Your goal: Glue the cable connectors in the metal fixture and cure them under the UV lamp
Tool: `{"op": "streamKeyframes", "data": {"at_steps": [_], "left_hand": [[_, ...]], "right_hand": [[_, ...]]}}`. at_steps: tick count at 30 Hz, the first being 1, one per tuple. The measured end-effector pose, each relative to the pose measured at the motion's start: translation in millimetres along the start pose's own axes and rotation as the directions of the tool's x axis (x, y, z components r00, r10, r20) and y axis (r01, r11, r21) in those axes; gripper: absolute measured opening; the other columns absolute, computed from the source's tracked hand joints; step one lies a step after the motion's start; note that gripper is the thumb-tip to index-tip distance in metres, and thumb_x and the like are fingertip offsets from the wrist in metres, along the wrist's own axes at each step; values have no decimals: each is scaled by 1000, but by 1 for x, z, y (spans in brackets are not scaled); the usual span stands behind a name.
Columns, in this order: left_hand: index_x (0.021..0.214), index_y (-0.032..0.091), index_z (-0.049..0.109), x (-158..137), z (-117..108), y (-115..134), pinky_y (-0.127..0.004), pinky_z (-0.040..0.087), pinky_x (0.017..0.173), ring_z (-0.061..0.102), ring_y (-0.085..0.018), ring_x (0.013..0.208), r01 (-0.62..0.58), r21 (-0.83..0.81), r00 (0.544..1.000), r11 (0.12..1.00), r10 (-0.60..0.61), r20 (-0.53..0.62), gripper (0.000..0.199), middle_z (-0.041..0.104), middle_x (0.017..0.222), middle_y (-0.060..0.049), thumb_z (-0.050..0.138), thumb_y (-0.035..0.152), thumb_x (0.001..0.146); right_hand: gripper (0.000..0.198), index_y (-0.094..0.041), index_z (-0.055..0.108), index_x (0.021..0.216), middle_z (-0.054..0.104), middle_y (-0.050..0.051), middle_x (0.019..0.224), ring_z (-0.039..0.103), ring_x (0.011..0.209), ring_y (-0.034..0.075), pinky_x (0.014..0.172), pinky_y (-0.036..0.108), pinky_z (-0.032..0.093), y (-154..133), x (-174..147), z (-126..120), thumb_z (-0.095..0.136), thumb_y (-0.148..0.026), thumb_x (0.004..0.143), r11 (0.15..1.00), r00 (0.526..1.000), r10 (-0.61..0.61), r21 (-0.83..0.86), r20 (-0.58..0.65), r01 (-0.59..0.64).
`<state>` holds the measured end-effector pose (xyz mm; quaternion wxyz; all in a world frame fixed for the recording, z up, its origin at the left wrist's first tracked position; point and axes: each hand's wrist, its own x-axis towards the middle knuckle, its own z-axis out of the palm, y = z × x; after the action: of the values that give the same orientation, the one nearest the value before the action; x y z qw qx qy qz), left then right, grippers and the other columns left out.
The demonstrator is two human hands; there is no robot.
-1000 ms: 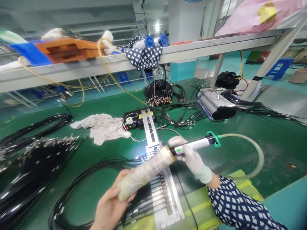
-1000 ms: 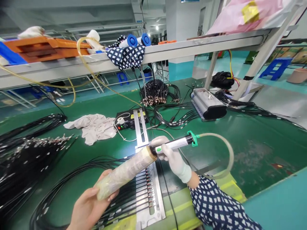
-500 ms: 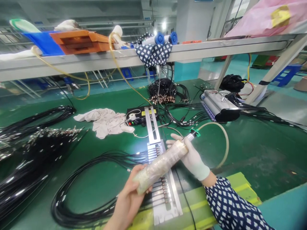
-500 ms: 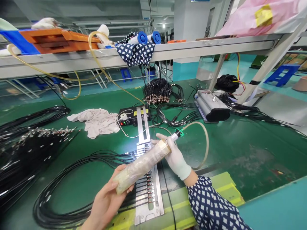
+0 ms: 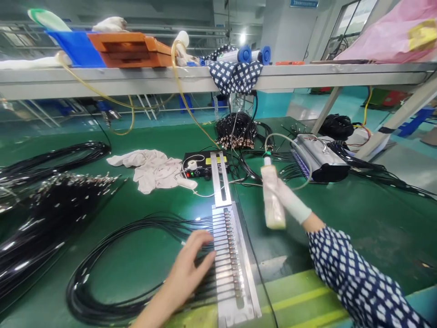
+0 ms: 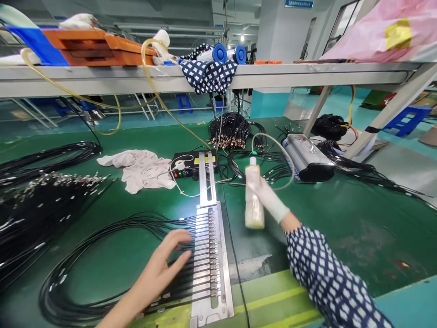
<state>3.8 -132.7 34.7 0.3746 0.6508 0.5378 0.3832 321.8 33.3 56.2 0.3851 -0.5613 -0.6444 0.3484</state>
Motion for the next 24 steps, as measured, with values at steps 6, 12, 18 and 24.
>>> {"op": "streamKeyframes", "data": {"at_steps": [6,12,18,24], "left_hand": [[120,28,64,30,-2,-55,-54,35,109,51,-32,126,-47,346,972,937,123,-201,39,60,131,-11,65,41,83],[127,20,57,26,11,-76,-52,39,106,47,-30,130,-53,651,974,757,183,-134,39,55,137,-13,50,37,93],[127,20,56,27,13,-75,-51,41,104,48,-29,127,-43,714,968,699,205,-142,38,55,137,-11,50,36,92],[126,20,57,31,11,-71,-50,41,103,49,-30,124,-53,699,968,713,209,-140,40,56,135,-11,56,35,89]], "right_hand": [[67,-14,51,136,54,20,134,53,122,35,107,47,39,-14,84,-30,70,-42,77,923,996,79,-376,-38,-88],[36,-18,71,96,67,11,111,57,111,30,100,41,41,-72,59,31,50,-47,93,791,982,-89,-588,166,171],[33,-22,63,122,61,7,129,56,117,23,102,33,43,-114,104,128,56,-39,95,710,910,-203,-586,361,391],[37,-17,57,125,58,10,127,60,111,25,95,48,52,-144,180,138,60,-39,96,687,960,-160,-673,228,274]]}}
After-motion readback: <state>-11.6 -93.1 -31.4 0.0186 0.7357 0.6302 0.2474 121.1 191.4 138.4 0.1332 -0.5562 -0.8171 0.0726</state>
